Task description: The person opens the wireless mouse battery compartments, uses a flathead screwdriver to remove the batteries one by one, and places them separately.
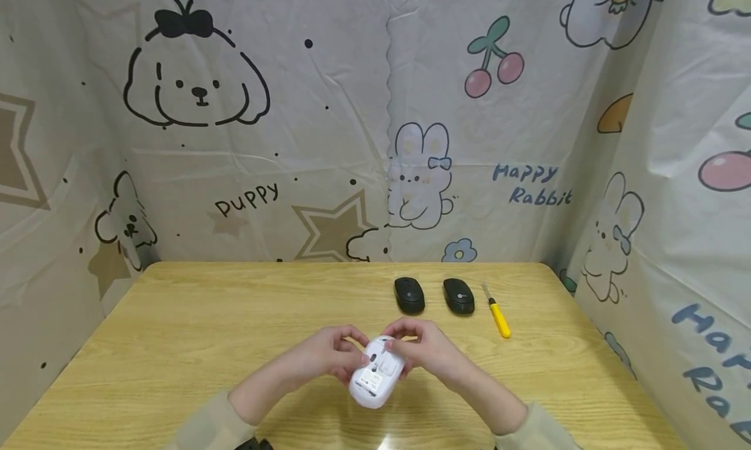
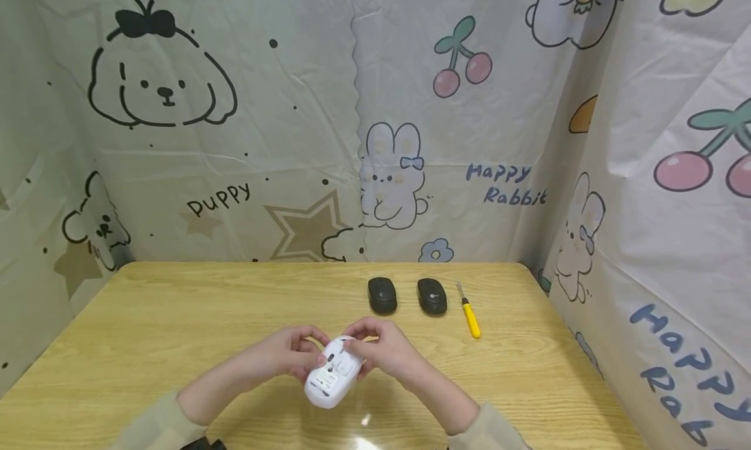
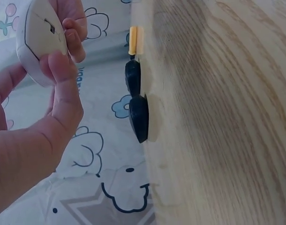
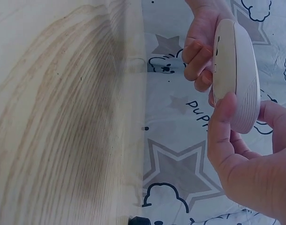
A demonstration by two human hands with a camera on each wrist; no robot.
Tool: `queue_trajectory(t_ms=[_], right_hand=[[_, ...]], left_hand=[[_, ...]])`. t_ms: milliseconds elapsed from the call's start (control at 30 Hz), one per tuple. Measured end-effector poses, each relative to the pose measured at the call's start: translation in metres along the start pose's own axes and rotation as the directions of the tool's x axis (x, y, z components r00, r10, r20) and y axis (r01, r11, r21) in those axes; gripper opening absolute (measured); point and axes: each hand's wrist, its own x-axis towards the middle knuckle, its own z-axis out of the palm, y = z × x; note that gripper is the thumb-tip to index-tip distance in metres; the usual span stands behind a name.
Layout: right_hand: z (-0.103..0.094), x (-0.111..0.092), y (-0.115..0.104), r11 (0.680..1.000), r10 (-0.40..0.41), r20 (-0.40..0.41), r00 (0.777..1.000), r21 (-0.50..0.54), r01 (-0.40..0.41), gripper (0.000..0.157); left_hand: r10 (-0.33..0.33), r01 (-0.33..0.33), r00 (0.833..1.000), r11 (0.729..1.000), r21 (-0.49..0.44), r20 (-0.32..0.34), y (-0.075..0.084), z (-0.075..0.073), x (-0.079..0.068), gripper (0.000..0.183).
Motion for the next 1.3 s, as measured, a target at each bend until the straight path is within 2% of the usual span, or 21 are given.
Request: queue_trajectory(t_ms=[233, 367, 533, 767, 867, 967, 1300], right_hand=[[0.000, -0.002, -0.001, 1.000, -0.004, -0.070, 0.998, 0.026, 0.006, 0.029], [-0.001, -0.003, -0.001, 1.000, -0.004, -0.114, 0.993, 0.023, 0.006, 0.029], [-0.002, -0.003, -0.001, 0.999, 0.005, -0.159, 0.987, 0.033, 0.000, 0.029], [-0.002, -0.002, 0.000, 0.995, 0.022, -0.220, 0.975, 0.096, -0.001, 0.027], [-0.001, -0.001, 0.000, 0.992, 0.030, -0.234, 0.972, 0.127, -0.001, 0.027], [0.000, -0.001, 0.001, 0.988, 0.033, -0.235, 0.971, 0.154, 0.004, 0.028], [0.006, -0.002, -0.002, 0.975, 0.032, -0.223, 0.974, 0.220, 0.018, 0.029]], left_hand=[[0.055, -0.048, 0.993, 0.996, 0.074, -0.103, 0.004, 0.009, -0.005, 0.057], [0.098, -0.077, 0.982, 0.988, 0.131, -0.163, 0.003, 0.014, -0.006, 0.067], [0.165, -0.108, 0.955, 0.968, 0.226, -0.248, 0.001, 0.019, -0.007, 0.072], [0.260, -0.138, 0.913, 0.922, 0.361, -0.314, -0.004, 0.025, -0.008, 0.076], [0.283, -0.150, 0.897, 0.918, 0.366, -0.340, -0.007, 0.027, -0.007, 0.075], [0.292, -0.162, 0.888, 0.922, 0.353, -0.356, -0.010, 0.029, -0.007, 0.073], [0.311, -0.204, 0.875, 0.932, 0.300, -0.371, -0.010, 0.029, -0.003, 0.074]])
